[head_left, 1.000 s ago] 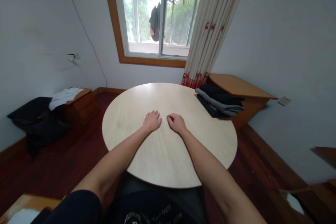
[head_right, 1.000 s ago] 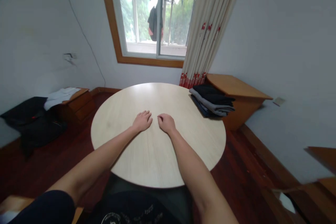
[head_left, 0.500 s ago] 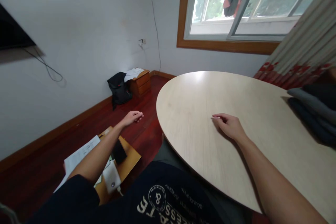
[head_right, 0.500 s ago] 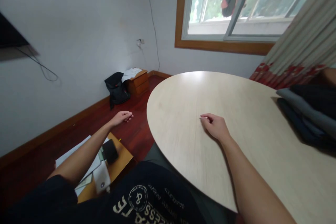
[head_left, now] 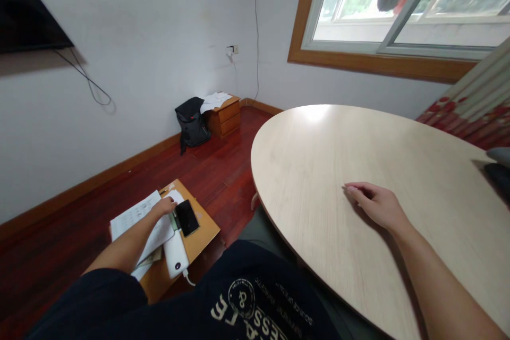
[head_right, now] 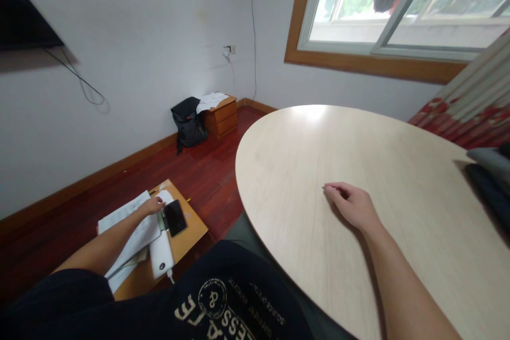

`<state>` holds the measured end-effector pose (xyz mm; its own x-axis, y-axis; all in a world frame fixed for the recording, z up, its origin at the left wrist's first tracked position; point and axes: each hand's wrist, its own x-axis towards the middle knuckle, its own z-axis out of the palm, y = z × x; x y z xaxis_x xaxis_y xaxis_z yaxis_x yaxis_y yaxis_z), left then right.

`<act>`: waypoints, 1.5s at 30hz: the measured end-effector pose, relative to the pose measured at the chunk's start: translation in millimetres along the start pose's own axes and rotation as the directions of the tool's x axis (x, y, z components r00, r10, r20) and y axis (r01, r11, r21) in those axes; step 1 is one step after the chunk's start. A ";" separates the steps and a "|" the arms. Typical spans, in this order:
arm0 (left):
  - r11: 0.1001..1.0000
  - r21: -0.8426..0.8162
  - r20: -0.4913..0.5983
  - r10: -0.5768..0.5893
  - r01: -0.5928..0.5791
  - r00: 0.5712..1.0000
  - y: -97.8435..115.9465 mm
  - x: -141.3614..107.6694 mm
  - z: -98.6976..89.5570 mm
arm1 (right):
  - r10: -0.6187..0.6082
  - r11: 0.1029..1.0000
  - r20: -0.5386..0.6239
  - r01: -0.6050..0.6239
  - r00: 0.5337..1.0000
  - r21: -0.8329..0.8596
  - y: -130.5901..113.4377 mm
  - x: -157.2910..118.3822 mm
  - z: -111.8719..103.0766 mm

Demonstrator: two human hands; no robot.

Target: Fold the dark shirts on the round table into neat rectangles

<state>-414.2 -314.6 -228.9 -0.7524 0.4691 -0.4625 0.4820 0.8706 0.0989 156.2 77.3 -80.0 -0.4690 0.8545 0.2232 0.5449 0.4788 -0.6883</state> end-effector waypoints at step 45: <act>0.998 0.008 -0.045 -0.066 0.067 0.997 -12.3 4.9 111.5 | 0.031 0.999 0.071 -0.030 0.997 -0.021 -10.4 -3.8 -5.8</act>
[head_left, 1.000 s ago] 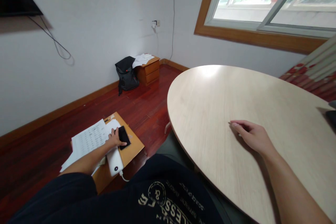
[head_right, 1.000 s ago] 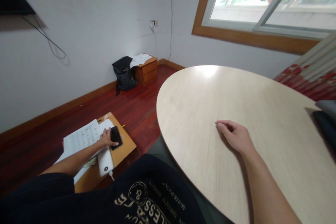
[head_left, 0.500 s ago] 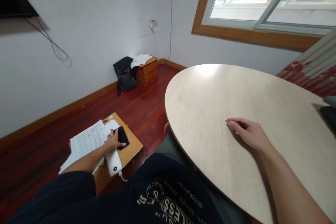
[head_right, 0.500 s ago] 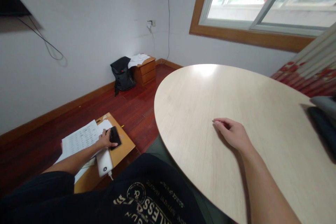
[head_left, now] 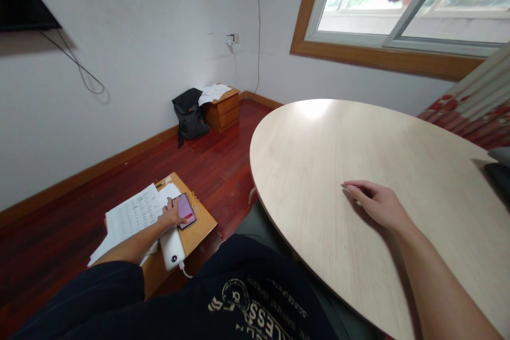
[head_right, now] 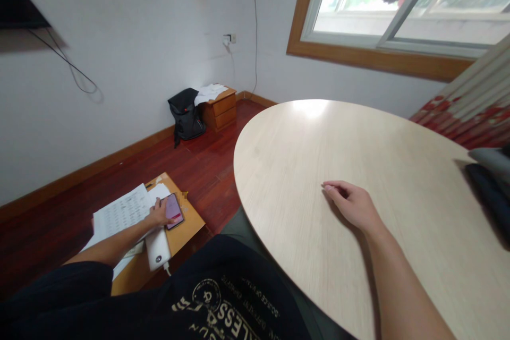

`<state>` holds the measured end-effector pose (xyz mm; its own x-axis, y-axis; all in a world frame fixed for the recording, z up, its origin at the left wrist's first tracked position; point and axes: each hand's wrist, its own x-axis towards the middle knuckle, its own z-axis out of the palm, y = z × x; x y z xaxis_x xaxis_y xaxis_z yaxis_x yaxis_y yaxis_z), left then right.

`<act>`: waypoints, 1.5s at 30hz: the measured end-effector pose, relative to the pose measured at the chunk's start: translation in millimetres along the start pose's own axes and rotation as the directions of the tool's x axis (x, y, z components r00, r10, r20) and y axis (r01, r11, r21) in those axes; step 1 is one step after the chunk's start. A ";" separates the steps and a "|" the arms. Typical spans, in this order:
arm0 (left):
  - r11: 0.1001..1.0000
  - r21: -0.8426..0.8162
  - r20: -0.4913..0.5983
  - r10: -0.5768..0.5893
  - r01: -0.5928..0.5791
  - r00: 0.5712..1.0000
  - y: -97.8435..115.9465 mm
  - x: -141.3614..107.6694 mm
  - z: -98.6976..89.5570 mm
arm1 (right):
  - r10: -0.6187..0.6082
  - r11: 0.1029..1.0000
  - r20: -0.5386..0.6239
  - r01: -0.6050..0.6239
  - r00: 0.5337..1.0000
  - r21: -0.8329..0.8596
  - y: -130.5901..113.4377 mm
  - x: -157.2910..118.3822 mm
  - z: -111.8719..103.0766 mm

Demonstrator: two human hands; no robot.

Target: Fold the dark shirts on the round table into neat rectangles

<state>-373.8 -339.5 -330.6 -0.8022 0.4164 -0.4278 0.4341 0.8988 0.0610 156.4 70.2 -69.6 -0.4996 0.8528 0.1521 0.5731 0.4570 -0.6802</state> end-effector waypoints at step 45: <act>0.998 -0.009 -0.066 0.068 -0.069 0.996 -27.9 32.3 -20.4 | 0.047 0.998 0.037 -0.048 0.998 0.028 1.5 0.5 -0.1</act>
<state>-420.2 -348.4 -327.7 -0.7961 0.4845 -0.3626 0.4843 0.8694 0.0984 157.1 71.4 -70.5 -0.4954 0.8636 0.0935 0.5781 0.4081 -0.7066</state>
